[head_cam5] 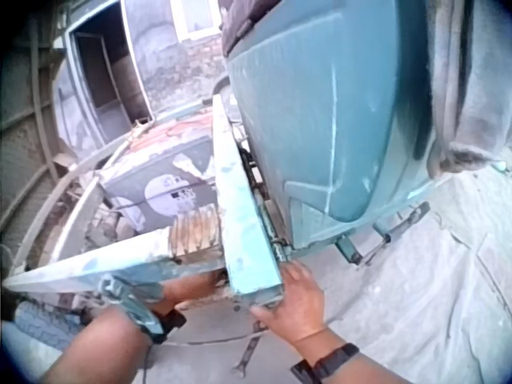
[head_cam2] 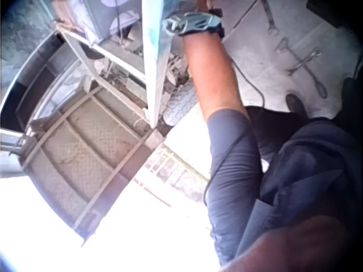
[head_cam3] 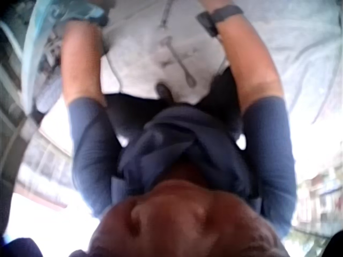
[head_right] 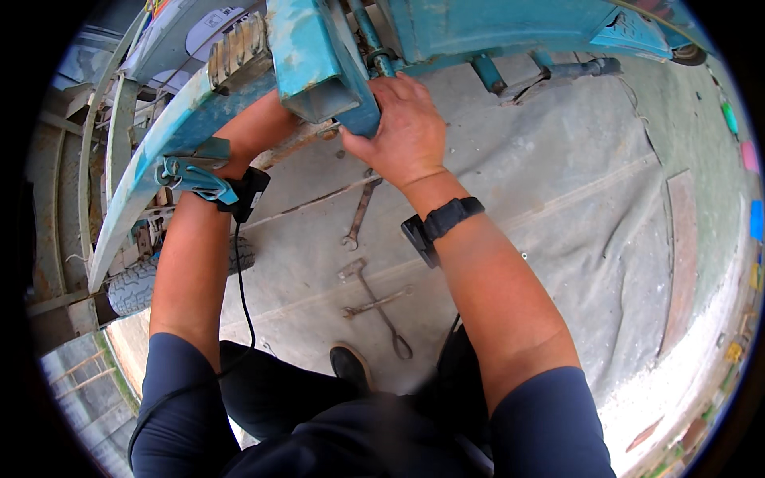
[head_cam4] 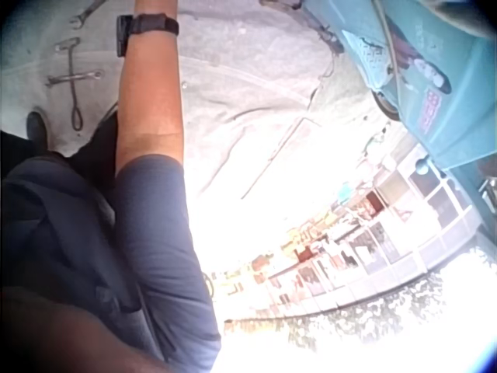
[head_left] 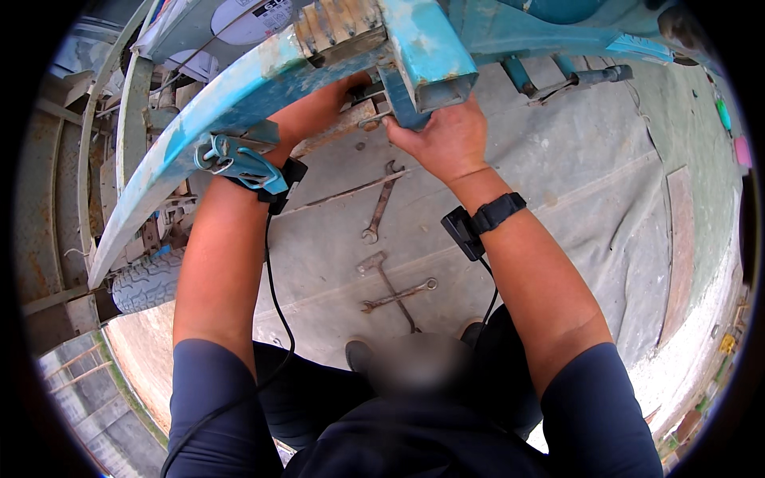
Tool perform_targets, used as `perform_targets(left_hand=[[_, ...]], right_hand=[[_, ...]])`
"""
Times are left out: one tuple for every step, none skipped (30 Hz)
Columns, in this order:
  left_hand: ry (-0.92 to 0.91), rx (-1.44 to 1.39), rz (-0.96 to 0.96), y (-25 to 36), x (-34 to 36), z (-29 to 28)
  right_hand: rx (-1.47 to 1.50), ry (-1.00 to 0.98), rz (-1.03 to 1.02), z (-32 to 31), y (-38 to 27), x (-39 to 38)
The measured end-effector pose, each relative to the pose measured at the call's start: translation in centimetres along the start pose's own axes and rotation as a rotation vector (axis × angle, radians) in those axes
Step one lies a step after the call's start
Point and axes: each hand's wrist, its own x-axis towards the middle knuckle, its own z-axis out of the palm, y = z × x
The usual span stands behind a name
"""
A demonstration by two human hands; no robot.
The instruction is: The person uses a wrench to loosen and remove a bolt from the frame of a light blue three-wheeled vehicle. They then remove the bolt and washer by hand and inspect the joint.
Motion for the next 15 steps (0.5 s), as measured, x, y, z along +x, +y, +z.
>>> perform_targets(left_hand=[[-0.002,0.046,-0.058,0.4,-0.3,-0.7],[-0.004,0.091,-0.118,0.9,-0.8,-1.2],[0.001,0.124,-0.130,1.2,0.0,-0.8],[0.014,0.169,-0.123,1.6,0.6,-0.2],[0.020,0.226,-0.127,1.9,0.4,-0.4],[0.032,0.279,-0.127,2.1,0.2,-0.7],[0.042,0.315,-0.118,2.3,0.0,-0.8],[0.050,0.355,-0.115,2.4,-0.2,-0.9],[0.057,0.396,-0.112,2.4,-0.2,-1.0],[0.059,0.422,-0.111,2.5,-0.3,-1.1],[0.064,0.449,-0.107,2.7,-0.3,-1.2],[0.071,0.478,-0.107,2.8,-0.4,-1.4],[0.071,0.489,-0.105,2.9,-0.5,-1.4],[0.074,0.505,-0.101,2.9,-0.5,-1.4],[0.078,0.523,-0.097,2.9,-0.4,-1.5]], right_hand=[[0.017,-0.007,-0.003,0.2,-0.4,0.2],[0.035,-0.014,-0.006,0.5,-0.9,0.4],[0.024,-0.019,0.006,0.3,-0.3,0.4],[0.015,-0.024,0.019,0.0,0.2,0.2],[0.026,-0.030,0.024,0.1,0.1,0.2],[0.038,-0.034,0.028,0.1,0.0,0.3],[0.047,-0.039,0.032,0.0,0.0,0.2],[0.056,-0.045,0.037,0.0,0.0,0.2],[0.060,-0.042,0.039,0.1,-0.1,0.1],[0.064,-0.041,0.042,0.1,-0.2,0.0],[0.067,-0.041,0.045,0.1,-0.2,0.1],[0.065,-0.035,0.035,0.2,-0.1,0.2],[0.058,-0.034,0.032,0.2,-0.1,0.1],[0.051,-0.032,0.029,0.2,0.0,0.0],[0.060,-0.023,0.029,0.3,0.0,0.1]])
